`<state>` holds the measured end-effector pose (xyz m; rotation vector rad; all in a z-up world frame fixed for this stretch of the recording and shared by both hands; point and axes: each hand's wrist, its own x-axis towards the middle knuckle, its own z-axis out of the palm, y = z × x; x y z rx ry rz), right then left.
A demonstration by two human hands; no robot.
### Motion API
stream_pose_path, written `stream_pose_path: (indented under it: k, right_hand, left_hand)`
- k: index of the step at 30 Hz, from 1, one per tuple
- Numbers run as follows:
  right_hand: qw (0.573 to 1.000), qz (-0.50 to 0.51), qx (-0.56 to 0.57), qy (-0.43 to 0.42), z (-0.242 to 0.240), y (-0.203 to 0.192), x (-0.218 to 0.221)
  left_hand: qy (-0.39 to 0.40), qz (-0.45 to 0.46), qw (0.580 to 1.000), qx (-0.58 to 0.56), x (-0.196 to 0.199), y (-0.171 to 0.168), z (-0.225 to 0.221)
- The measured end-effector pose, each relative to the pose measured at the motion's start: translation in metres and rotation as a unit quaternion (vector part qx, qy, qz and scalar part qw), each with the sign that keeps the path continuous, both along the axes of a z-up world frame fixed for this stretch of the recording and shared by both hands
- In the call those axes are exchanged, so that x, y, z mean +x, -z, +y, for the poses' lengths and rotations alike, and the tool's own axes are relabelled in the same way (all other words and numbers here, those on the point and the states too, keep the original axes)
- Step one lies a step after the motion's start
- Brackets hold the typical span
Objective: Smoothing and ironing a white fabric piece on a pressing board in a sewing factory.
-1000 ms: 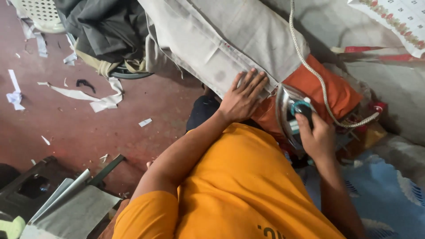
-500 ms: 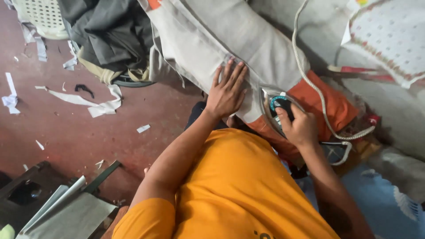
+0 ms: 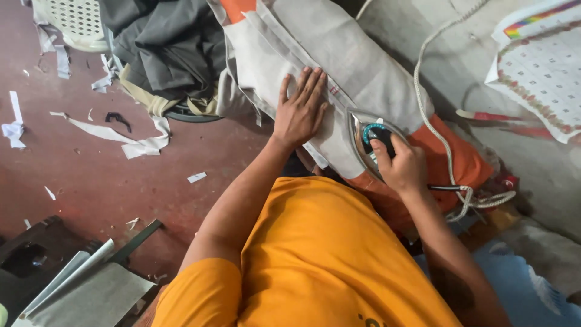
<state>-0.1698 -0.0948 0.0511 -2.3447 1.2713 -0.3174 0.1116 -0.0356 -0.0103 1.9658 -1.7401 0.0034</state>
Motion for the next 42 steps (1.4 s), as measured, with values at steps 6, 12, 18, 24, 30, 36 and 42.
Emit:
stream_pose_path:
  k: [6, 12, 18, 24, 30, 36, 42]
  right_hand:
    - [0.997, -0.019, 0.024, -0.075, -0.012, -0.036, 0.043]
    - [0.997, 0.004, 0.037, -0.067, -0.023, -0.04, 0.079]
    - [0.993, -0.052, 0.058, -0.084, -0.036, -0.043, 0.122]
    - [0.99, -0.011, 0.118, -0.081, -0.031, -0.039, 0.096]
    - [0.995, 0.024, 0.061, -0.078, -0.029, -0.036, 0.082]
    - [0.988, 0.007, 0.135, -0.068, -0.019, -0.037, 0.049]
    - [0.987, 0.097, 0.126, -0.002, 0.0, -0.01, 0.013]
  left_hand:
    - [-0.018, -0.032, 0.99, 0.134, 0.022, -0.028, -0.006]
    - [-0.067, -0.031, 0.979, 0.188, 0.043, -0.032, -0.018]
    - [-0.114, -0.01, 0.971, 0.21, 0.052, -0.032, -0.027]
    - [-0.147, -0.028, 0.965, 0.218, 0.048, -0.044, -0.027]
    - [-0.133, -0.047, 0.954, 0.264, 0.037, -0.05, -0.028]
    - [-0.176, -0.042, 0.926, 0.332, 0.006, -0.057, -0.024]
    - [0.034, 0.025, 0.998, -0.04, -0.069, -0.019, 0.012]
